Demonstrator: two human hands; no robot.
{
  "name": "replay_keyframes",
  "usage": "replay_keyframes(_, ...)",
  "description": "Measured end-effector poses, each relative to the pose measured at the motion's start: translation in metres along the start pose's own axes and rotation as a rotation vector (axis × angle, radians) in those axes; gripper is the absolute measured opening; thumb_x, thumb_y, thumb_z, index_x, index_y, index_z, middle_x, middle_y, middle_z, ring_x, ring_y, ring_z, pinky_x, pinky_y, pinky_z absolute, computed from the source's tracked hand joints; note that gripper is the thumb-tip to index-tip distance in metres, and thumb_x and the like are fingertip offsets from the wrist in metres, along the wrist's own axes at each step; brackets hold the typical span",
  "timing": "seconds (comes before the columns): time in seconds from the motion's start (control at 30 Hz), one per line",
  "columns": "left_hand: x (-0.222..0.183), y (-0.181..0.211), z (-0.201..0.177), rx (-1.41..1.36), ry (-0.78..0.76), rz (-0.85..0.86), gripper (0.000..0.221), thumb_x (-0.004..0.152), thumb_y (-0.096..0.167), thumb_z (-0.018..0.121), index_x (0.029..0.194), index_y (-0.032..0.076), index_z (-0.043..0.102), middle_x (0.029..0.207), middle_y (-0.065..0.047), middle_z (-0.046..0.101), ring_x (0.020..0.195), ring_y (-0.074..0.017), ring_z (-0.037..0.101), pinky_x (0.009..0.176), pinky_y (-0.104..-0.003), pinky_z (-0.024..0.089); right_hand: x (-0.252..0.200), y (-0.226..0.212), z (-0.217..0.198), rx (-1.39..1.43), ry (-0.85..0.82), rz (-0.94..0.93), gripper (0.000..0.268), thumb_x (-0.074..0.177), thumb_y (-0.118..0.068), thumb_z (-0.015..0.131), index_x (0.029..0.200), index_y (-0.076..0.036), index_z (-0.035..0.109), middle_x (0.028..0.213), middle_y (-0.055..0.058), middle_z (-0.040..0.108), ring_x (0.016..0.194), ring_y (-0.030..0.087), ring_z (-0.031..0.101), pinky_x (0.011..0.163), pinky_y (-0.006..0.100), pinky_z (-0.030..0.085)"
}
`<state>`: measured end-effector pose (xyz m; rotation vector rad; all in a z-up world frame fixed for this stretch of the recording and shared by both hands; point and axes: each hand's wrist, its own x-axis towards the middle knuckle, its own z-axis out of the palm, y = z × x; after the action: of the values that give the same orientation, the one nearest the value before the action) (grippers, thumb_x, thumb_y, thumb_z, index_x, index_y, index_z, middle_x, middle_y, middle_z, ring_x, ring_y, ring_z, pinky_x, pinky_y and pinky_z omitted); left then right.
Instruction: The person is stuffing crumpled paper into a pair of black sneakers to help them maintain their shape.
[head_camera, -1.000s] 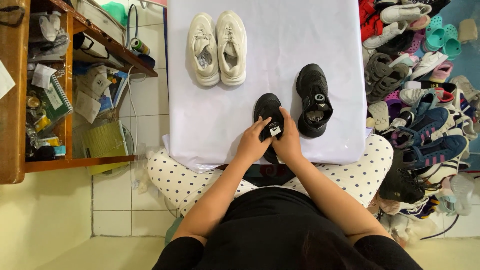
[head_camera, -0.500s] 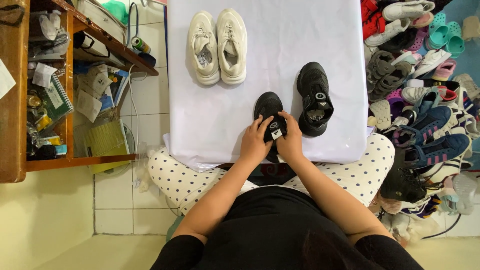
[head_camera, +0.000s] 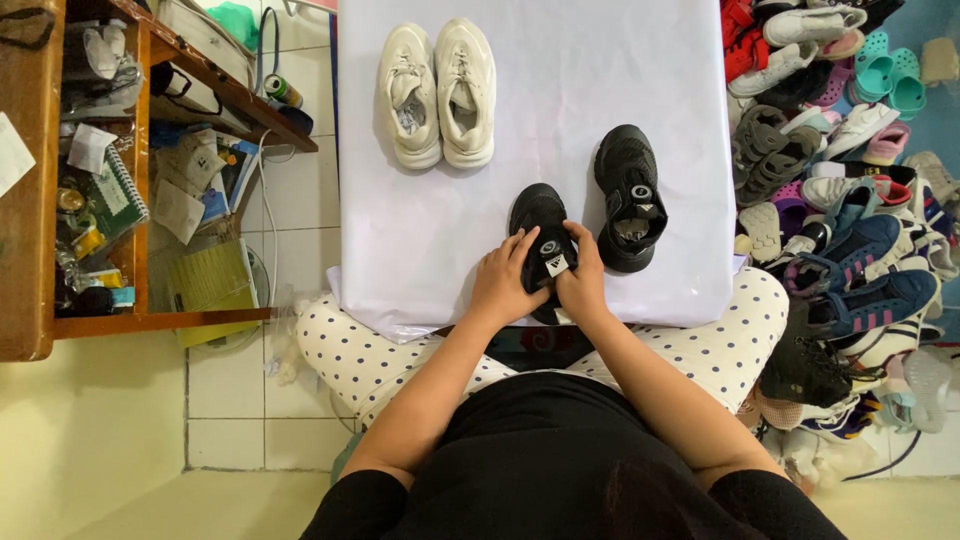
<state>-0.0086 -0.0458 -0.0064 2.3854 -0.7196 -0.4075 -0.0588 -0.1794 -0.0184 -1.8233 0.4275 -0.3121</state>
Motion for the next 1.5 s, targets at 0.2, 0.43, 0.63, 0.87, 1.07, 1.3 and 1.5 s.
replay_keyframes(0.2,0.001,0.003,0.0,-0.1,-0.005,-0.043,0.084,0.071,0.02,0.066,0.146,0.02,0.028,0.137,-0.021,0.042,0.117,-0.0444,0.049,0.101,-0.06,0.032,-0.001,-0.005,0.0,-0.002,0.004,0.012,0.046,0.083,0.01,0.049,0.127,-0.004,0.046,0.122,0.022,0.049,0.123,0.043,0.043,0.105,0.055,0.03)
replay_keyframes(0.43,0.005,0.003,0.0,0.088,-0.087,-0.078,0.074,0.079,0.026,0.061,0.147,0.022,0.03,0.14,-0.013,0.045,0.122,-0.0362,0.047,0.105,-0.066,0.014,0.001,-0.001,0.001,-0.071,-0.01,0.016,0.046,0.082,0.008,0.053,0.125,-0.007,0.047,0.125,0.019,0.048,0.124,0.041,0.043,0.104,0.053,0.032)
replay_keyframes(0.63,0.013,0.003,0.011,0.191,-0.045,-0.046,0.058,0.086,0.023,0.053,0.141,0.014,0.04,0.133,-0.016,0.053,0.123,-0.0323,0.048,0.106,-0.067,0.009,0.004,-0.005,0.0,-0.128,-0.029,0.026,0.052,0.073,0.013,0.053,0.119,-0.01,0.05,0.127,0.017,0.046,0.122,0.04,0.044,0.103,0.051,0.036)
replay_keyframes(0.87,0.018,0.0,0.023,0.191,0.016,-0.091,0.049,0.087,0.025,0.052,0.134,0.012,0.049,0.125,-0.015,0.06,0.12,-0.0287,0.052,0.106,-0.066,0.005,0.004,-0.003,0.001,-0.168,-0.033,0.027,0.052,0.069,0.013,0.055,0.114,-0.011,0.055,0.127,0.016,0.045,0.122,0.041,0.045,0.102,0.049,0.039)
replay_keyframes(1.07,0.019,0.015,0.012,0.204,0.024,-0.152,0.042,0.09,0.034,0.054,0.126,0.012,0.054,0.121,-0.013,0.062,0.119,-0.0291,0.051,0.101,-0.072,0.003,0.005,-0.015,0.0,-0.195,-0.066,0.02,0.068,0.071,0.015,0.054,0.133,-0.014,0.049,0.134,0.023,0.035,0.126,0.048,0.037,0.102,0.055,0.037)
replay_keyframes(1.3,0.023,0.017,0.006,0.13,-0.099,-0.164,0.045,0.088,0.027,0.058,0.126,0.006,0.048,0.127,-0.021,0.055,0.122,-0.0366,0.048,0.1,-0.074,0.011,0.004,-0.011,0.001,-0.167,-0.06,0.068,0.075,0.071,0.014,0.055,0.138,-0.016,0.043,0.135,0.025,0.033,0.127,0.048,0.035,0.104,0.056,0.034)
replay_keyframes(1.5,0.032,-0.002,0.019,0.119,-0.113,-0.135,0.052,0.078,0.02,0.067,0.123,0.008,0.043,0.121,-0.017,0.046,0.118,-0.0417,0.045,0.097,-0.073,0.024,0.008,-0.005,0.001,-0.182,-0.07,0.146,0.068,0.072,0.013,0.056,0.133,-0.018,0.048,0.132,0.022,0.038,0.125,0.044,0.04,0.102,0.05,0.039)
